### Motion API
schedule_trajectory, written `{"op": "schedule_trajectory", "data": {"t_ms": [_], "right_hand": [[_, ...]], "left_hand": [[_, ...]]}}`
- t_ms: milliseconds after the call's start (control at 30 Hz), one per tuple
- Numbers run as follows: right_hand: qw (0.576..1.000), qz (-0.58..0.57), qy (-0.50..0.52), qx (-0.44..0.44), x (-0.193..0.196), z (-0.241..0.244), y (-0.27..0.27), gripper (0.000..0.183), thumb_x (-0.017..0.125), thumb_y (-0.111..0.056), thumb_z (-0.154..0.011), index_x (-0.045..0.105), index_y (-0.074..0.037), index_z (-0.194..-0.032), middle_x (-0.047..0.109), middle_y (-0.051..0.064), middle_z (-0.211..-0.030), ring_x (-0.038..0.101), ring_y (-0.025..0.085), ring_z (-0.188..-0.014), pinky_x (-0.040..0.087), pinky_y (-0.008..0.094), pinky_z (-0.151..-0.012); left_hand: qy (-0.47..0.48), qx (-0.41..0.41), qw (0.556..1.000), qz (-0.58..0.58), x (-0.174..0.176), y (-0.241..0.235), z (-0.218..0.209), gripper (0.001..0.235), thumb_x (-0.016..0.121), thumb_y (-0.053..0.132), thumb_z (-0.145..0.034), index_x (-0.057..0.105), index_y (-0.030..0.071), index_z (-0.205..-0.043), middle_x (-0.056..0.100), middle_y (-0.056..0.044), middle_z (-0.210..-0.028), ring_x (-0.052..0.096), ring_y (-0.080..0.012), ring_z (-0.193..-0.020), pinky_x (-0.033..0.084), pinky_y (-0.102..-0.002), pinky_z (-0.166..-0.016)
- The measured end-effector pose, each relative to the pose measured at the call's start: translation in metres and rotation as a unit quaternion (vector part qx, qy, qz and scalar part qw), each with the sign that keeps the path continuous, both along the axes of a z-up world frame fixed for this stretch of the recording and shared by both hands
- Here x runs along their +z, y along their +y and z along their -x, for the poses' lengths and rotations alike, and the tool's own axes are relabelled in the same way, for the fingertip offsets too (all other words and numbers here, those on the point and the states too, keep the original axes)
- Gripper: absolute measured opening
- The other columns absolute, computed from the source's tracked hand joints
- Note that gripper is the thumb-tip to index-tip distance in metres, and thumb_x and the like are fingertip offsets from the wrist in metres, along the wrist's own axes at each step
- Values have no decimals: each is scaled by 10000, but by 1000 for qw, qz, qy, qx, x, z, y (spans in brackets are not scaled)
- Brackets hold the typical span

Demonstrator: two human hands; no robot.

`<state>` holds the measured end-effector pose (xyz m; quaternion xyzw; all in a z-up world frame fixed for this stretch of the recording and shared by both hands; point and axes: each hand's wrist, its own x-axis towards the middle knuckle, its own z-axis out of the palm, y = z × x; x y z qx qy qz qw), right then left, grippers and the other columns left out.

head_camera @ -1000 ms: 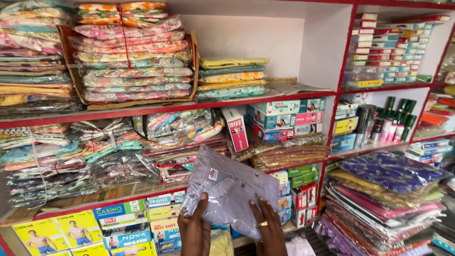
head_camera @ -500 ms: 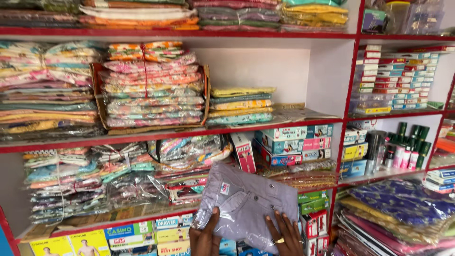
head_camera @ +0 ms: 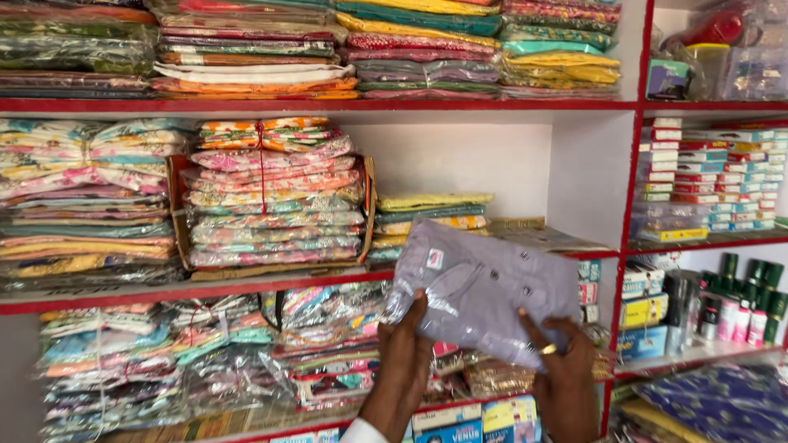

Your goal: The person organizes packaged children's clothing by picking up items from the floor, inspecting them, and placing them on a shelf. They handle several different garments, including a yellow shirt, a patterned shirt, a green shirt, and a purple shirt, stacking them neatly on the shelf.

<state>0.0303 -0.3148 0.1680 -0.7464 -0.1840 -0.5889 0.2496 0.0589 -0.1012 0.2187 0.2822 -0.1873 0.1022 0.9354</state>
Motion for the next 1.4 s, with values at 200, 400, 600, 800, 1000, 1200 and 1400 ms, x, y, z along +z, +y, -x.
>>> {"op": "schedule_trajectory", "data": {"t_ms": [200,400,600,800,1000,1200,1400], "right_hand": [[994,57,-80,-50,87,-85,-44,896,582,166,-595,634,-219,-1402,593,129,-1249,521,369,-1204,422,490,-1087],[963,-46,-102,-244,169,-299,-67,806,757,-246,-800,342,-43,-1459,313,222,-1477,301,453,-1423,252,581,-1194],[989,-109,72,68,148,-421,-21,1217,654,-540,-921,-123,123,-1582,-100,377,-1659,43,595,-1485,117,582,-1239],[962,-116,246,-26,95,-353,42,935,352,-665,-983,44,-121,-1679,26,352,-1673,250,555,-1500,338,590,-1174],[969,-83,222,-69,101,-311,63,920,365,-668,-966,123,-109,-1655,47,361,-1652,295,591,-1433,407,585,-1118],[978,-87,170,-87,96,-312,65,909,380,-658,-984,169,-56,-1630,63,393,-1627,265,574,-1456,419,569,-1097],[979,-84,156,-101,94,-314,66,904,386,-665,-986,208,-44,-1618,84,400,-1619,265,564,-1461,419,559,-1102]], "left_hand": [[-48,-82,995,22,66,-27,-96,456,663,157,-960,542,39,-1384,661,-112,-1324,671,-197,-1176,543,-352,-1061],[61,61,996,-21,173,-25,-218,998,708,407,-1000,12,123,-1657,423,-325,-1548,456,-247,-932,314,-354,-777],[205,201,955,81,175,12,-295,574,645,291,-914,529,55,-1425,654,-158,-1419,671,-309,-1101,607,-473,-886],[99,513,557,-646,157,30,-367,519,728,241,-923,552,49,-1372,701,-215,-1256,699,-351,-1146,578,-407,-951],[153,362,863,-319,173,41,-362,600,690,314,-917,495,54,-1422,519,-144,-1460,531,-307,-1330,452,-411,-1097],[128,95,984,77,166,16,-256,625,638,305,-942,408,90,-1481,336,-61,-1685,281,-200,-1546,163,-487,-1239],[-185,343,862,-323,146,-15,-205,327,652,310,-942,642,92,-1185,664,-137,-1280,622,-266,-1193,465,-476,-1046]]}}
